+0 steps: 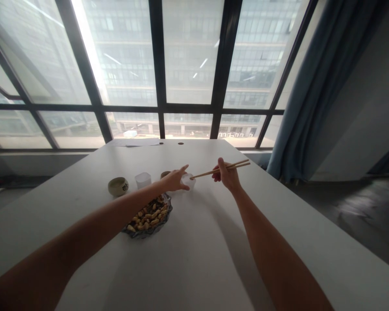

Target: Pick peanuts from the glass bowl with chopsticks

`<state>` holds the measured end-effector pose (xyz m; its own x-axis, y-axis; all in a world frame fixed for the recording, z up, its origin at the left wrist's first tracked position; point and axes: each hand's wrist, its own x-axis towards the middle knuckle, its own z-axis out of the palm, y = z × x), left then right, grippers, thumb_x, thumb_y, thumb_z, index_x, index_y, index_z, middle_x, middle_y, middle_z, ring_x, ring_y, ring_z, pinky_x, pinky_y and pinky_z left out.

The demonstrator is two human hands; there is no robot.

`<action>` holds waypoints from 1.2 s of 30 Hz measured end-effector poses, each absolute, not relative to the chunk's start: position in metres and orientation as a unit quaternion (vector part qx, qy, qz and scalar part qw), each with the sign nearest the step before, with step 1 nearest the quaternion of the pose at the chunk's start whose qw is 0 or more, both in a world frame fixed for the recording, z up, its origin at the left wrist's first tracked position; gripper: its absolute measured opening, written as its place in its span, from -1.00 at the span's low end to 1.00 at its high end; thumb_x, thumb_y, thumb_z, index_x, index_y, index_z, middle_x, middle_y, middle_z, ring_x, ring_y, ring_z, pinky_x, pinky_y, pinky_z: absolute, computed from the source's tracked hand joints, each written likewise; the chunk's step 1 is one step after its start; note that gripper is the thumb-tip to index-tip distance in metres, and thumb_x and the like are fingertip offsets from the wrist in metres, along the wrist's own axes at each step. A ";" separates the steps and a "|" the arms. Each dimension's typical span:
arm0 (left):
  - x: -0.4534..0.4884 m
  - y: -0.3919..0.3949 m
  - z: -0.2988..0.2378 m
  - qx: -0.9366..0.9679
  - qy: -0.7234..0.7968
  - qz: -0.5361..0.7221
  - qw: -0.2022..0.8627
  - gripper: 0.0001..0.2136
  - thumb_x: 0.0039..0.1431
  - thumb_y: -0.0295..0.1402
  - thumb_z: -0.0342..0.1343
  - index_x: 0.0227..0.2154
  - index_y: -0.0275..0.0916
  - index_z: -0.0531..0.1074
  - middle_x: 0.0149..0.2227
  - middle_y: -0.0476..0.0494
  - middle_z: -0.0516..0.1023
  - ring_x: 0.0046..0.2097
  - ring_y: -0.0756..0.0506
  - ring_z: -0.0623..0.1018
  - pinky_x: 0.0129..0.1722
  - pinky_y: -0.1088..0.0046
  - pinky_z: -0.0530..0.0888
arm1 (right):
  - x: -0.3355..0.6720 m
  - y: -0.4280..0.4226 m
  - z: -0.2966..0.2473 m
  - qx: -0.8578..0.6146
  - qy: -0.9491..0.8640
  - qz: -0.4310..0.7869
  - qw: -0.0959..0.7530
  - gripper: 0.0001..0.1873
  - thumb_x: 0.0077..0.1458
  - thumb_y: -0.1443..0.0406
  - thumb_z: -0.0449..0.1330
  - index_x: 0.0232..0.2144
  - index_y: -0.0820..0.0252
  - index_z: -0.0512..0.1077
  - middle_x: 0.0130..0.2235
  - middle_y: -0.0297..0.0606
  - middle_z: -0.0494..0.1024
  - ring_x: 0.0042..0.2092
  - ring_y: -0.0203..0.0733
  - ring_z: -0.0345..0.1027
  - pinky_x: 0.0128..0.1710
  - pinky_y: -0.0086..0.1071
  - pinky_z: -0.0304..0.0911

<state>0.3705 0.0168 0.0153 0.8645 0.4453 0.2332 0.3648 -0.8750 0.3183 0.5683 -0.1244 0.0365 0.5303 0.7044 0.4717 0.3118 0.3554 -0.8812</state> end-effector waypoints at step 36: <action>0.145 0.061 -0.042 0.746 0.451 0.425 0.244 -0.23 0.00 0.01 0.26 0.20 -0.24 0.13 0.17 -0.40 0.40 0.12 -0.24 0.49 0.13 0.10 0.42 | 0.428 -0.131 0.019 -0.493 -0.617 0.210 0.577 -0.53 0.16 -0.08 0.18 -0.49 0.17 0.53 -0.56 -0.22 0.56 -0.56 -0.23 0.40 -0.57 -0.39 0.34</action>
